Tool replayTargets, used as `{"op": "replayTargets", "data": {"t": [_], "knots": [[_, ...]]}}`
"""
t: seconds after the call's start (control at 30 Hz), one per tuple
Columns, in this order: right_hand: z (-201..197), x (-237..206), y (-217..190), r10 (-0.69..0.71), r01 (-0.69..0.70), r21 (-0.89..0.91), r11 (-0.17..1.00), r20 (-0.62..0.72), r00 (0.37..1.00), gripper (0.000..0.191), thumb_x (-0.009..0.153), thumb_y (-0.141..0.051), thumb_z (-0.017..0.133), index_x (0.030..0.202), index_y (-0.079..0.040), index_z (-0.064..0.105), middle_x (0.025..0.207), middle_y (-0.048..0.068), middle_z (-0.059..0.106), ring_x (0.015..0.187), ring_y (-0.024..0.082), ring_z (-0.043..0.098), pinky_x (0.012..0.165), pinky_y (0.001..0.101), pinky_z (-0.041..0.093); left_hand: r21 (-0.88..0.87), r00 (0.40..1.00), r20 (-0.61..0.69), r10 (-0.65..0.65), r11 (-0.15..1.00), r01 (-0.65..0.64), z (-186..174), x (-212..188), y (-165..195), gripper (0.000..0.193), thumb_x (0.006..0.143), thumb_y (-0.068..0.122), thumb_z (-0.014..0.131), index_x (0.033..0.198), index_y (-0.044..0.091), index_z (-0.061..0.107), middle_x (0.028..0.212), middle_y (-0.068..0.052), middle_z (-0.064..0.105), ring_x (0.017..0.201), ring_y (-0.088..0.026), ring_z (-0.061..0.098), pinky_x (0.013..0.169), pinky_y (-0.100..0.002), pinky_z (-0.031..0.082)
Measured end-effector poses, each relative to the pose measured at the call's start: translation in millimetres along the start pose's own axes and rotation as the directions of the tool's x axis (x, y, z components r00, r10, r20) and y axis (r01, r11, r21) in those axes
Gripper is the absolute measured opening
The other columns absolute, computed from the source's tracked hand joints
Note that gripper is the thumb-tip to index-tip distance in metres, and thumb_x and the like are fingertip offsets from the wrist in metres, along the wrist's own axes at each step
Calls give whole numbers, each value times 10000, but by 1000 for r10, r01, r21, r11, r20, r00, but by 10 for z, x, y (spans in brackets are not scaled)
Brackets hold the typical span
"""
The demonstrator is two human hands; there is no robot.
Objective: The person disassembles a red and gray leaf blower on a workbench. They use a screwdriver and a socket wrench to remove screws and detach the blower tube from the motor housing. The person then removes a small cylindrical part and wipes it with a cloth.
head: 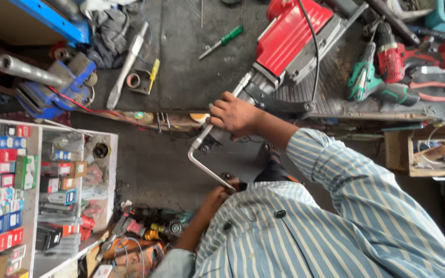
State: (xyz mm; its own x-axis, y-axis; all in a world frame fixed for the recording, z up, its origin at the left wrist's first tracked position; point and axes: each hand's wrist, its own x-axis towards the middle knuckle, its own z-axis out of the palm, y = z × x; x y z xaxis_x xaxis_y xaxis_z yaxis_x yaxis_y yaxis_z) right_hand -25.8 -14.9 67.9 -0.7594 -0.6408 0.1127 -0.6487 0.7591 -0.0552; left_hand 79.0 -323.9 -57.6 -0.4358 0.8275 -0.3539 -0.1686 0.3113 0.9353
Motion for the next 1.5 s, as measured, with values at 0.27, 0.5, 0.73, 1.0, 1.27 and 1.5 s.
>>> {"op": "replayTargets", "data": {"t": [0.27,0.5,0.73,1.0,1.27,1.5], "knots": [[53,-2,-39,-10,9,-27,1000,-20,1000,1016,392,-519,941,1243,-103,574,1104,64,584,1096,275,568,939,453,398,351,791,-206,577,798,-490,-1882,300,1211,322,1164,332,498,1307,51,566,1655,-244,453,1501,-230,525,1170,-324,455],[77,-31,10,-33,32,-24,999,-34,999,1000,392,-542,936,1214,-104,572,1107,74,581,1088,293,568,915,471,396,-461,914,-403,37,855,-238,-546,887,259,820,1034,815,257,891,67,561,790,-63,551,645,-121,516,626,-272,481],[25,-22,-41,5,-5,-4,1000,-58,998,1016,396,-517,949,1244,-103,571,1088,68,586,1069,277,570,904,466,395,-171,942,157,297,948,-270,-153,-148,727,1091,967,857,193,1661,15,180,1715,-141,337,1302,-55,427,1027,-205,346],[-3,-18,-91,-8,6,-16,1000,-97,995,965,407,-472,938,1218,-80,594,1075,92,593,1052,295,585,911,460,407,296,924,-47,380,889,-350,-1950,70,1840,1158,874,879,136,1637,7,155,1661,-153,385,559,-74,308,492,-219,310],[17,-6,-117,11,-15,-27,1000,-123,992,902,419,-440,922,1188,-97,598,1070,88,605,1025,288,605,929,463,423,-563,960,-153,235,777,-280,-708,664,514,1001,943,802,112,1656,140,344,830,19,437,581,-75,393,536,-222,363],[41,-33,-160,46,-46,2,999,-146,988,871,470,-444,922,1212,-120,599,1067,58,605,1030,267,605,962,475,414,-365,945,255,203,926,-101,-284,-206,1121,1258,747,940,128,1616,31,157,1681,-136,297,555,-82,420,579,-238,431]]}}
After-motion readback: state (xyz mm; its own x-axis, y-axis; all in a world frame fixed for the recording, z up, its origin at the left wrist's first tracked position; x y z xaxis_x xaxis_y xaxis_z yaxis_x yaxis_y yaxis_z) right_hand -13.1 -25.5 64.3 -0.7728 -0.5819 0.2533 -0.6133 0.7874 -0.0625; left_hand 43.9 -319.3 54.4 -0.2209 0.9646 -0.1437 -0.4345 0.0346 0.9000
